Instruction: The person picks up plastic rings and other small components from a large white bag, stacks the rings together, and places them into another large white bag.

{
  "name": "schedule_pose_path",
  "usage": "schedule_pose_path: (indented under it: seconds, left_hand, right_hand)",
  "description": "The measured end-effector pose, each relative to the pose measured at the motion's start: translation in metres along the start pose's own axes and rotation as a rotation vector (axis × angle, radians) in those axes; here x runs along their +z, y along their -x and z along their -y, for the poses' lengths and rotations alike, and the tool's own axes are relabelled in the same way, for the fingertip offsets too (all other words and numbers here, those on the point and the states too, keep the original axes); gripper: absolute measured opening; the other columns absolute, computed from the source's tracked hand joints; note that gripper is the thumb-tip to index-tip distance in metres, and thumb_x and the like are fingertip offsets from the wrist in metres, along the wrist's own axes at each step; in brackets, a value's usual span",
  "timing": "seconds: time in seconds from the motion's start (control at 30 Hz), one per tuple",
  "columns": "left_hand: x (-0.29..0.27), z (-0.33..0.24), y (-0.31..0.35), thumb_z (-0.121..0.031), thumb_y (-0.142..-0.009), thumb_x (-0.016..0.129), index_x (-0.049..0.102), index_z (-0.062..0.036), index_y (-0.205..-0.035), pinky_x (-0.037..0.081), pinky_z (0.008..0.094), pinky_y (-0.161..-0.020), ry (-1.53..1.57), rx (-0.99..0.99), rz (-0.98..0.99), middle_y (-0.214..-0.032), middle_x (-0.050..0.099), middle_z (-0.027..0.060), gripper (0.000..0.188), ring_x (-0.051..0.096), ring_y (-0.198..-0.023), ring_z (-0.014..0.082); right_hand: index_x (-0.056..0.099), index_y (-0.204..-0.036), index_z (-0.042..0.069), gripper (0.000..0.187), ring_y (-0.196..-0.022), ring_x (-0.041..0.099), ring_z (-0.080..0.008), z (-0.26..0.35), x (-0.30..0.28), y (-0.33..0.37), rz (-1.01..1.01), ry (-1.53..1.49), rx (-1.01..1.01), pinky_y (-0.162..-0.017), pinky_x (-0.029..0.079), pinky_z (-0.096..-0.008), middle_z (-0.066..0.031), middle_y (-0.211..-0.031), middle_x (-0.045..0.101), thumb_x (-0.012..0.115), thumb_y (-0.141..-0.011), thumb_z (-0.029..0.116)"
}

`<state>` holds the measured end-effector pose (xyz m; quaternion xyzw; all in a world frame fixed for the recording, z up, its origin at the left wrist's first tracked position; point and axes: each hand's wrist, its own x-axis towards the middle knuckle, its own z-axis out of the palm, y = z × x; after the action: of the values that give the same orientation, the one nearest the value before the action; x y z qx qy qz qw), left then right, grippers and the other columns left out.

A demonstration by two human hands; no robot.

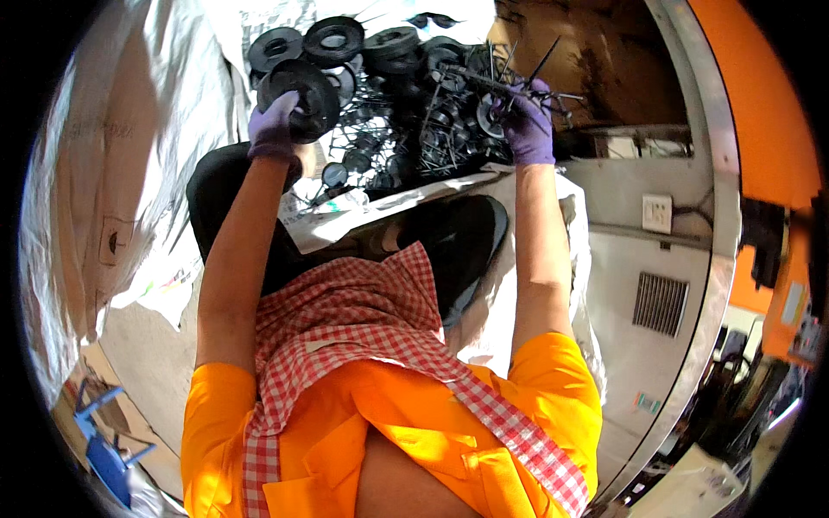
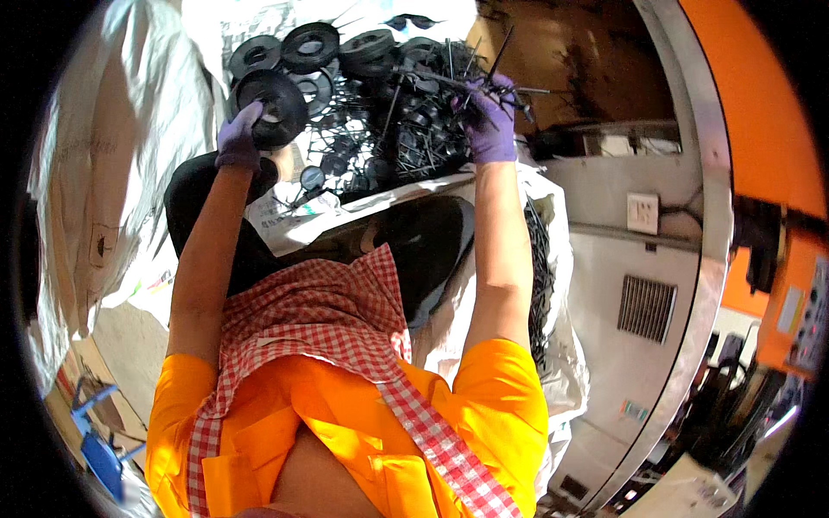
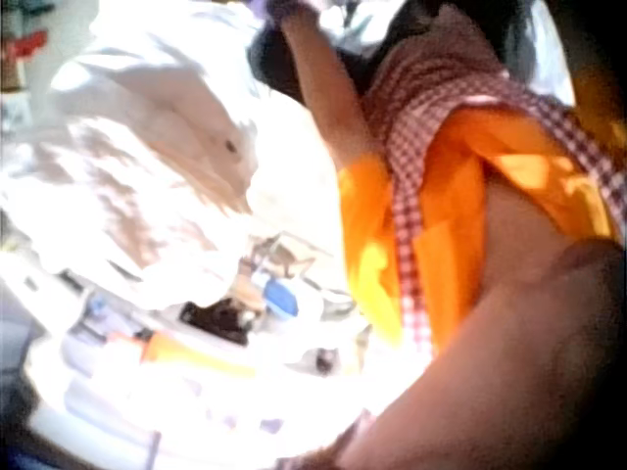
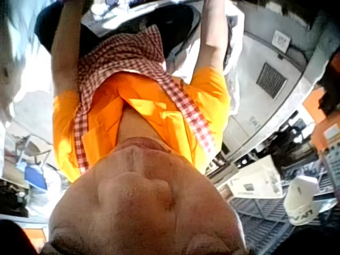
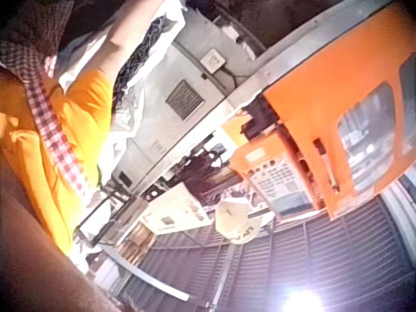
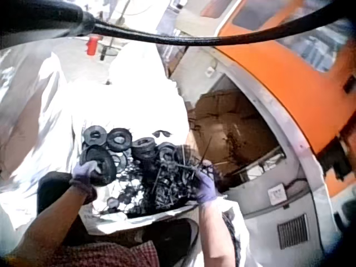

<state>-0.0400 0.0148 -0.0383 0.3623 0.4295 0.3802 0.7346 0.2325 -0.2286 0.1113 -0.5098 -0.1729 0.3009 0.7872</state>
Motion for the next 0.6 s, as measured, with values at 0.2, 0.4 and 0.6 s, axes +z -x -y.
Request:
schedule_pose_path:
  seconds: [0.2,0.4,0.6]
  left_hand:
    - [-0.036,0.018,-0.051,-0.026,-0.082,0.066,0.057,0.0048,-0.119,0.050,0.0332,-0.085,-0.729,0.355,0.219,-0.112,0.064,0.0148,0.048,0.063,-0.098,0.0270]
    - [-0.020,0.027,-0.042,-0.019,-0.079,0.069,0.060,-0.0057,-0.121,0.047,0.0296,-0.090,-0.213,-0.059,0.252,-0.114,0.063,0.0128,0.045,0.060,-0.102,0.0223]
    - [-0.032,0.005,-0.030,-0.014,-0.079,0.068,0.058,-0.0057,-0.122,0.046,0.0281,-0.090,-1.139,0.671,0.504,-0.114,0.064,0.0117,0.045,0.061,-0.103,0.0207]
  right_hand:
    - [0.067,-0.100,0.010,0.031,-0.103,0.057,-0.0193,0.089,-0.037,0.058,-0.089,0.399,-0.432,-0.095,0.041,-0.0331,-0.0059,-0.101,0.066,0.073,-0.069,0.007]
    - [0.053,-0.115,0.010,0.039,-0.101,0.056,-0.0214,0.185,-0.105,0.219,-0.331,0.809,-0.514,-0.089,0.045,-0.0343,-0.0066,-0.096,0.062,0.066,-0.078,0.006]
    - [0.040,-0.137,0.004,0.078,-0.117,0.050,-0.0274,0.126,-0.163,0.320,-0.179,1.406,0.172,-0.099,0.041,-0.0368,-0.0146,-0.126,0.052,0.079,-0.069,0.011]
